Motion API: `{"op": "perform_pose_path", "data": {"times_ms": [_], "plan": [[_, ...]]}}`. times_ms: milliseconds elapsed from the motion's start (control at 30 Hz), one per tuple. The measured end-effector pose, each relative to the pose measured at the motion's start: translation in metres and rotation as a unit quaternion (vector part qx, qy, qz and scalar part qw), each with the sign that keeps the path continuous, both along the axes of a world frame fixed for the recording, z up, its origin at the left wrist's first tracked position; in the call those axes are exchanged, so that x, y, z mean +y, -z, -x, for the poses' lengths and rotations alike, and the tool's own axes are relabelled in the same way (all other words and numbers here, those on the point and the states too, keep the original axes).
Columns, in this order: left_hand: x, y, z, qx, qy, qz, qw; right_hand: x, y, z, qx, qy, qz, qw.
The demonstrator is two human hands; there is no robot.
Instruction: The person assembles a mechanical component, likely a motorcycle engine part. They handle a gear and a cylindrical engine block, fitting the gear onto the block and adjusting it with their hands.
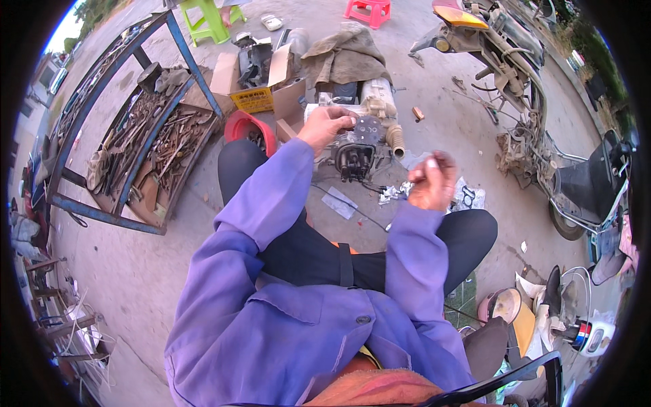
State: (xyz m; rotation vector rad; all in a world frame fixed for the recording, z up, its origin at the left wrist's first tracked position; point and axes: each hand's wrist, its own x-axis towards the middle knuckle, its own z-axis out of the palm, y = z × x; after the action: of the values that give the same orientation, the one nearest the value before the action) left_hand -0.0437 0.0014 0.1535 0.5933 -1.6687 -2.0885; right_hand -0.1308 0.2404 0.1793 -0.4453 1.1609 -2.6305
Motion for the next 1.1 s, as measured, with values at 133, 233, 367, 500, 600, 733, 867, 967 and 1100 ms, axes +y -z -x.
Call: {"op": "perform_pose_path", "data": {"times_ms": [133,233,367,500,600,733,867,967,1100], "plan": [[-0.003,0.002,0.001,-0.01,0.002,0.005,1.0,0.047,-0.072,0.015,0.235,-0.017,0.094,0.967],[-0.007,0.007,-0.002,-0.015,-0.002,0.013,1.0,0.07,-0.13,0.002,0.353,-0.035,0.12,0.927],[-0.006,0.005,0.002,-0.025,-0.002,0.026,0.999,0.105,-0.179,-0.021,0.461,0.007,0.045,0.886],[-0.009,0.01,-0.002,-0.03,-0.007,0.029,0.999,0.122,-0.199,-0.036,0.489,0.001,0.013,0.872],[-0.007,0.008,0.001,-0.034,-0.002,0.022,0.999,0.132,-0.204,-0.039,0.516,-0.039,0.016,0.856],[-0.009,0.012,0.0,-0.03,-0.002,0.026,0.999,0.136,-0.207,-0.041,0.517,-0.037,0.025,0.855],[-0.009,0.013,0.0,-0.025,-0.002,0.024,0.999,0.138,-0.209,-0.035,0.52,-0.06,0.044,0.851],[-0.012,0.016,-0.002,-0.021,0.004,0.019,1.0,0.137,-0.21,-0.042,0.499,-0.053,0.045,0.864],[-0.013,0.015,-0.006,-0.033,-0.002,0.013,0.999,0.133,-0.203,-0.05,0.446,-0.03,0.087,0.89]]}}
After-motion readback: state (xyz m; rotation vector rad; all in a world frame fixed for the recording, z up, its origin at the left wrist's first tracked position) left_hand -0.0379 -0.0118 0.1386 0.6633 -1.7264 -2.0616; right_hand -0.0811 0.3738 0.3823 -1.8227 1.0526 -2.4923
